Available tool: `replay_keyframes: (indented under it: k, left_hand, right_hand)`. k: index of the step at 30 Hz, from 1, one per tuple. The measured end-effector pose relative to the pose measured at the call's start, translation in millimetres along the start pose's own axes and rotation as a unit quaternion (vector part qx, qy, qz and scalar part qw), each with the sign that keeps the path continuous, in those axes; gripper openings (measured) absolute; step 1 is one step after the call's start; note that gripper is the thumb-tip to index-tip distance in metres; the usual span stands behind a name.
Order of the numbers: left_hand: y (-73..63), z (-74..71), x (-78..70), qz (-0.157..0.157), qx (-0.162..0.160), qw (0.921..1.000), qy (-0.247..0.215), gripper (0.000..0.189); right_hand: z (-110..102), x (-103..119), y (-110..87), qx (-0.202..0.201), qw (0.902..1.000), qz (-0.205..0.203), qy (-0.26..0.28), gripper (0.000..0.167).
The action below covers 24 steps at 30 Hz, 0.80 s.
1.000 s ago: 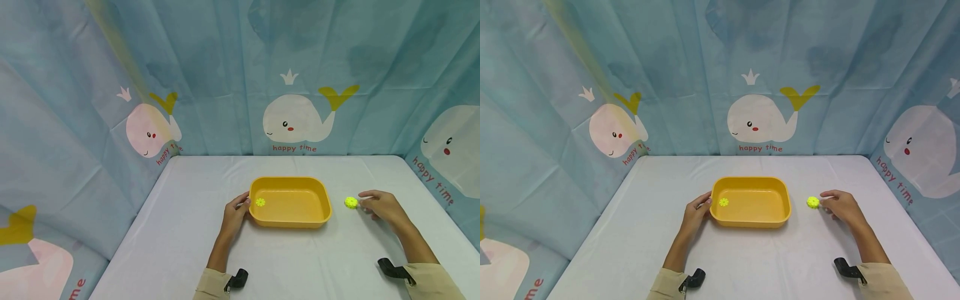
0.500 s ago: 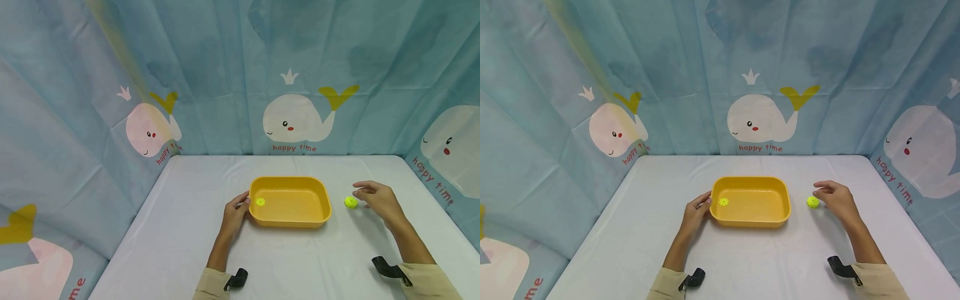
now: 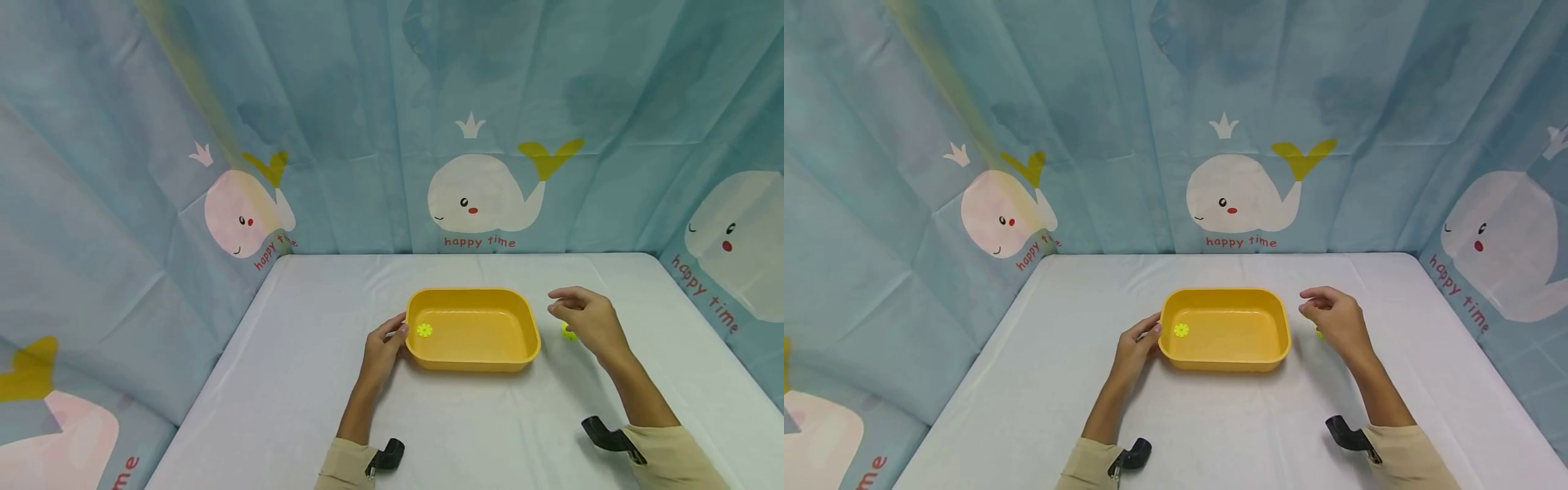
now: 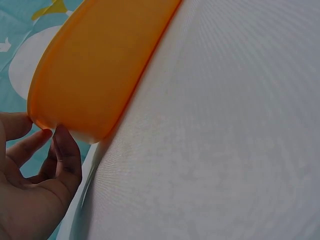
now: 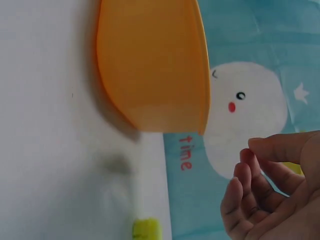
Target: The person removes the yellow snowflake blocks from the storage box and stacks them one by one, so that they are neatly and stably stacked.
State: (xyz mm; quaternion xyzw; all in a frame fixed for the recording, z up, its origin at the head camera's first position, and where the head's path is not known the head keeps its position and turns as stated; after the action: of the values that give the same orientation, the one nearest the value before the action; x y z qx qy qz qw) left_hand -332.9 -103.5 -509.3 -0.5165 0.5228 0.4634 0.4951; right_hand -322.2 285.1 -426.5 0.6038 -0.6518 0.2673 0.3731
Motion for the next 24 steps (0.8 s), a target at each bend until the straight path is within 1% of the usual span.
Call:
replay_keyframes:
  k: [5, 11, 16, 24]
  left_hand:
    - [-0.5, -0.4, -0.4, -0.003, -0.002, 1.0000, 0.005, 0.042]
    - [-0.6, -0.5, -1.0, 0.004, -0.003, 0.9999, 0.013, 0.043]
    - [-0.3, -0.7, -0.8, 0.001, -0.004, 0.9999, 0.013, 0.041]
    - [-1.0, -1.2, -1.0, 0.000, -0.004, 0.9998, 0.019, 0.041]
  right_hand:
    - [12, 11, 1.1, 0.008, 0.9997, -0.016, 0.019, 0.037]
    - [32, 23, 2.6, 0.031, 0.9980, -0.031, 0.046, 0.034]
    - [47, 31, 3.7, 0.047, 0.9955, -0.049, 0.066, 0.034]
    - [71, 42, 6.9, 0.075, 0.9916, -0.072, 0.078, 0.034]
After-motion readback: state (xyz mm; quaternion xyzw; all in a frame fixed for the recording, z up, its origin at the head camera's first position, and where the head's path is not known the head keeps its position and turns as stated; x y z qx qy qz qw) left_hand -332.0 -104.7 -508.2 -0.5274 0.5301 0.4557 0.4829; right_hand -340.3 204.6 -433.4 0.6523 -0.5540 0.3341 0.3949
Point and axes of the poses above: each hand's wrist, its own y-axis towards the middle knuckle, its own z-axis out of the palm, x = y × z, the point moved 9 cm from there along y, towards the middle knuckle, and after that the axes turned 2 degrees about -z, right-handed, at the moved point
